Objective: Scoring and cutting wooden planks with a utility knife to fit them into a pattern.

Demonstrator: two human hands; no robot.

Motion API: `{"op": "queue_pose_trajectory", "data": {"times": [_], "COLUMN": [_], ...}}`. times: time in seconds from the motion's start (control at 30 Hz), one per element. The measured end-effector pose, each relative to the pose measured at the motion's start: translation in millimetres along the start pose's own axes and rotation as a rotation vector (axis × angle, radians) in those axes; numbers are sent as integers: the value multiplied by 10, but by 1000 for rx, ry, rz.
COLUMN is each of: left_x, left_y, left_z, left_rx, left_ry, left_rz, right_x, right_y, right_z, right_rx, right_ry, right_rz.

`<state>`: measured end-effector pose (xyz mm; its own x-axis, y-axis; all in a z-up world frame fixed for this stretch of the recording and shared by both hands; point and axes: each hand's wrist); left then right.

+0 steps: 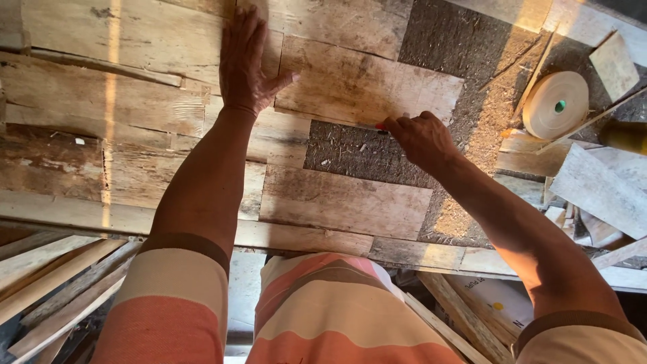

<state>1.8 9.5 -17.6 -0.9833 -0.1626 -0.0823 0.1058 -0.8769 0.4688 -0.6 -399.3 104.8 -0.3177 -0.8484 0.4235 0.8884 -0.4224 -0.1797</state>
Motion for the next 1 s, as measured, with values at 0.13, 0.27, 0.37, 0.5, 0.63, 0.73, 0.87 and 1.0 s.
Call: {"op": "queue_pose_trajectory", "data": {"times": [0.13, 0.27, 0.37, 0.5, 0.63, 0.73, 0.87, 1.0], "left_x": [41, 36, 30, -36, -4, 0, -13, -20], "left_y": [-42, -40, -17, 84, 52, 93, 79, 69], "left_z": [-75, -50, -26, 79, 40, 99, 78, 50], "left_rx": [-12, 17, 9, 5, 1, 7, 12, -1], "left_ry": [74, 62, 64, -29, 77, -49, 8, -29], "left_rz": [-51, -32, -36, 54, -28, 66, 2, 45], "right_x": [71, 184, 268, 313, 430, 528, 551, 797], "right_y": [39, 96, 155, 174, 179, 171, 168, 280], "right_z": [22, -16, -80, 68, 76, 65, 58, -108], "right_rx": [5, -8, -4, 50, 12, -42, -61, -59], "right_ry": [48, 111, 106, 65, -9, -22, 16, -29], "right_rz": [14, 30, 32, 38, 2, -36, -57, -77]}}
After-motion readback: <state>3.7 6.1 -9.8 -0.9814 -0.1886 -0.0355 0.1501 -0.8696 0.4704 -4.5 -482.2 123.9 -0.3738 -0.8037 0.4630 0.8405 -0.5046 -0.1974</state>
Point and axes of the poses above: each hand's wrist, its own x-axis away from the middle knuckle, its own z-axis out of the back of the hand, y = z × x, and after that the axes turned 15 degrees about z, right-handed
